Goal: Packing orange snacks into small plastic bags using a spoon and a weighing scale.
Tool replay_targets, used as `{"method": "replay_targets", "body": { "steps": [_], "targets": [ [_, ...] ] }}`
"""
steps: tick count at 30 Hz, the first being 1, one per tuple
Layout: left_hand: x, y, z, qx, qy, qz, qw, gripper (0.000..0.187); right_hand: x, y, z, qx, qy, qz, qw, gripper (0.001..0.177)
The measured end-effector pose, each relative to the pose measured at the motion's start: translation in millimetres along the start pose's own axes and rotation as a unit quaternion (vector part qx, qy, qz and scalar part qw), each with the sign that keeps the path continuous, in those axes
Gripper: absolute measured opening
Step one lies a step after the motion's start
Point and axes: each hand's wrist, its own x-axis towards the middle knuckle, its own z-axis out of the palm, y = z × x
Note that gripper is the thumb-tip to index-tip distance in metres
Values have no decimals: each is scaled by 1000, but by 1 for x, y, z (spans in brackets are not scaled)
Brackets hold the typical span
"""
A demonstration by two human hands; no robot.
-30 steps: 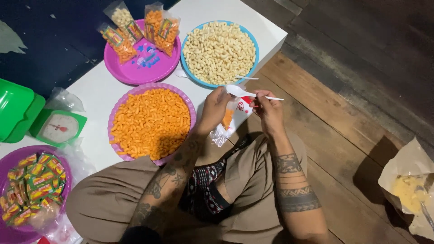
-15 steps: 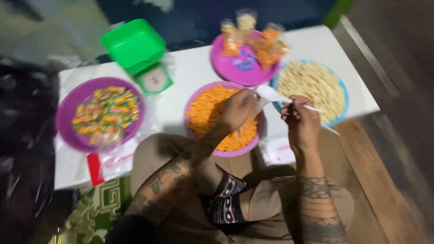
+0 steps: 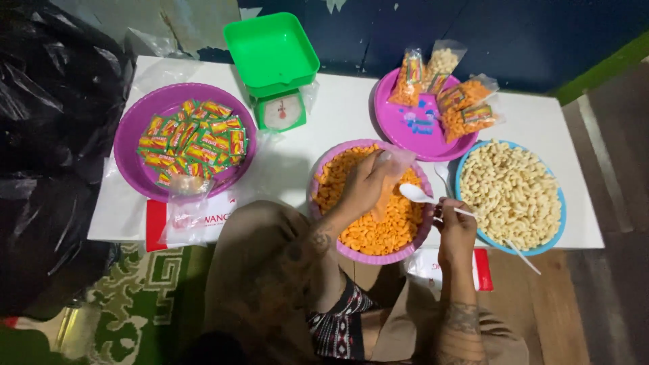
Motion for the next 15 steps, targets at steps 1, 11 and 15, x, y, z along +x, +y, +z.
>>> {"method": "replay_targets", "body": {
  "steps": [1,11,15],
  "targets": [
    [3,-18,0,14,1,-7,1000,29,-7,-1,0,-57,-25,-21,998,9],
    [2,-26,14,49,-42,76,995,20,-40,0,27,-134,-114,-18,984,14],
    [6,-37,6,98,-25,101,990,23,-17,25,7,-101,-106,-23,989,14]
  ]
}}
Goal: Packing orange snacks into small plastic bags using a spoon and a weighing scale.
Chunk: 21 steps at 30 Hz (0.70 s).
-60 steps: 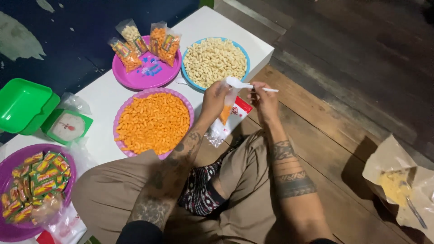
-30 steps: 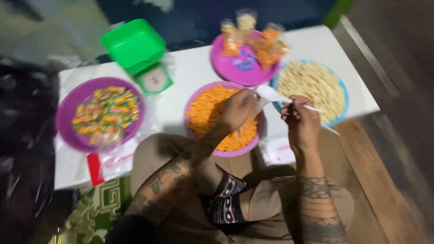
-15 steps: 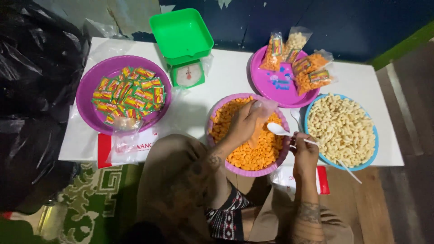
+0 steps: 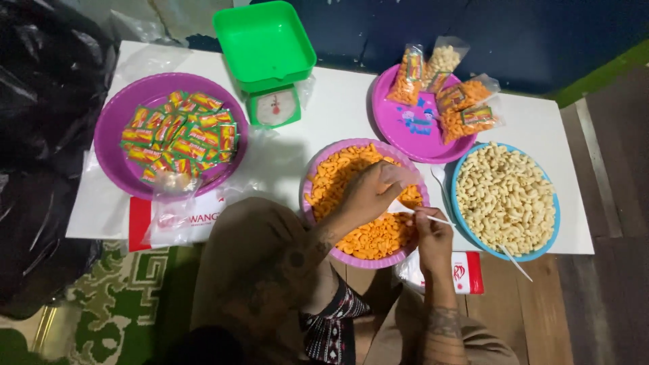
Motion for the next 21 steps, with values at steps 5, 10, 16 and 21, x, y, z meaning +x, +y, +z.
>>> {"method": "replay_targets", "body": {
  "steps": [5,10,16,21],
  "targets": [
    [-7,32,-17,-29,-11,-36,999,21,9,6,-10,50,42,18,998,13],
    [-13,64,-36,-58,14,-53,997,23,20,-31,-2,60,48,10,997,14],
    [-12,66,-48,-22,-6,-72,997,26,1,-77,-6,-44,34,-35,998,13],
    [-2,46,-45,12,-6,-120,993,30,-13,-52,-23,-129,26,-51,990,11]
  ]
}}
